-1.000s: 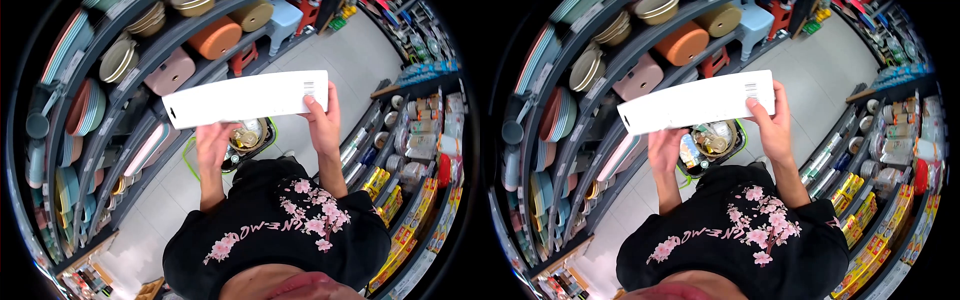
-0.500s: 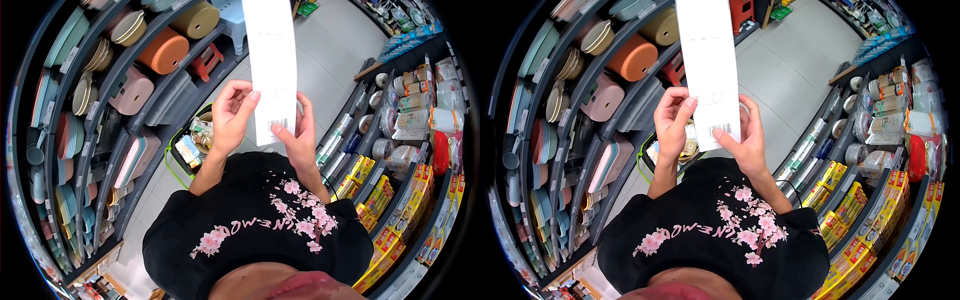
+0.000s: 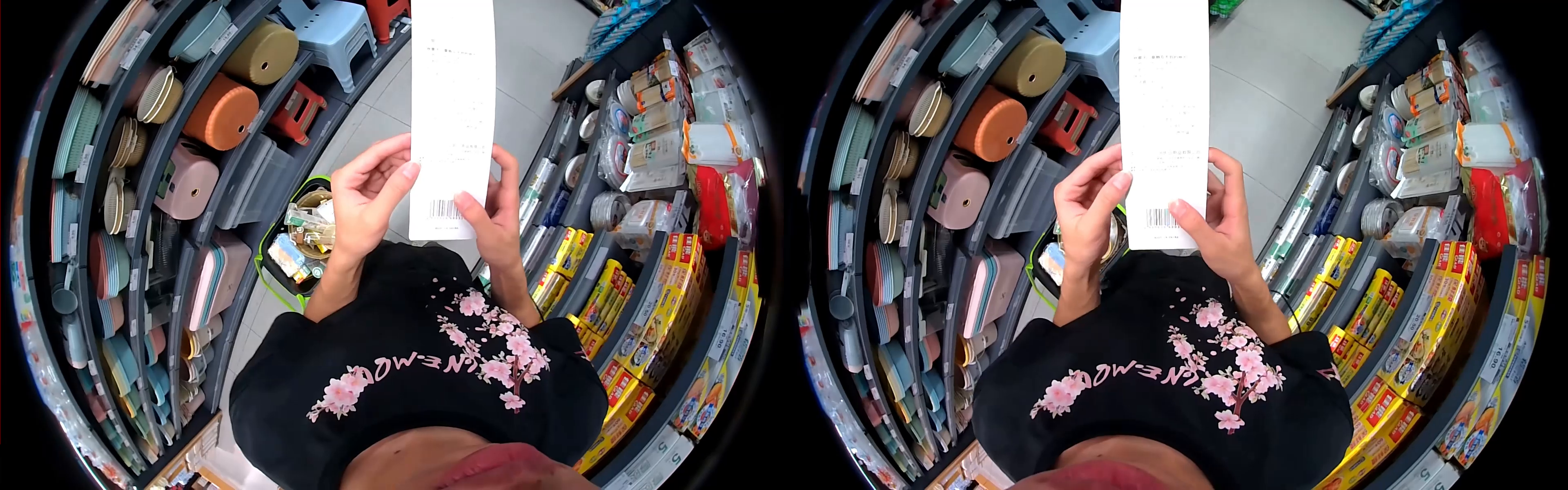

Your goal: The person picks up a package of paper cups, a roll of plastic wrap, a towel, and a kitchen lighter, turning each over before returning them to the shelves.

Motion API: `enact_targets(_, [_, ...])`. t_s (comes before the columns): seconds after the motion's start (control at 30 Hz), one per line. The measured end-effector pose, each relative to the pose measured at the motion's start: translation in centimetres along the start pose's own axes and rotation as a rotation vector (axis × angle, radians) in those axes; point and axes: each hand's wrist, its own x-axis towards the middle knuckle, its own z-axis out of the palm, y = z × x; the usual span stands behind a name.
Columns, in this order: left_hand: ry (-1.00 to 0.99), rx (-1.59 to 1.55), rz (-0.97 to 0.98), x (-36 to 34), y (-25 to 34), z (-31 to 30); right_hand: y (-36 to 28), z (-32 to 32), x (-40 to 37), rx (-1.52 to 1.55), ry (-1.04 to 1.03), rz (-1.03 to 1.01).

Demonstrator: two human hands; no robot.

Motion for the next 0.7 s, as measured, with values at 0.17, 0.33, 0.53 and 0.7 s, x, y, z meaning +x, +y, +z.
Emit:
enact_targets(0.17, [-0.114, 0.028, -0.014, 0.3, -0.1, 2.7, -0.9, -2.4, -1.7, 0.039, 0.077, -0.065])
enact_targets(0.33, [-0.282, 0.050, -0.015, 1.8, -0.5, 5.2, -1.9, -4.5, -2.4, -0.002, 0.184, -0.224])
enact_targets(0.53, [-0.335, 0.002, -0.070, 3.1, -1.8, 6.0, -2.3, -5.5, -2.4, 0.045, 0.256, -0.173])
enact_targets(0.7, [-0.373, -0.034, -0.063, 6.1, -2.5, 4.4, -2.0, -4.5, 0.6, 0.098, 0.272, -0.176])
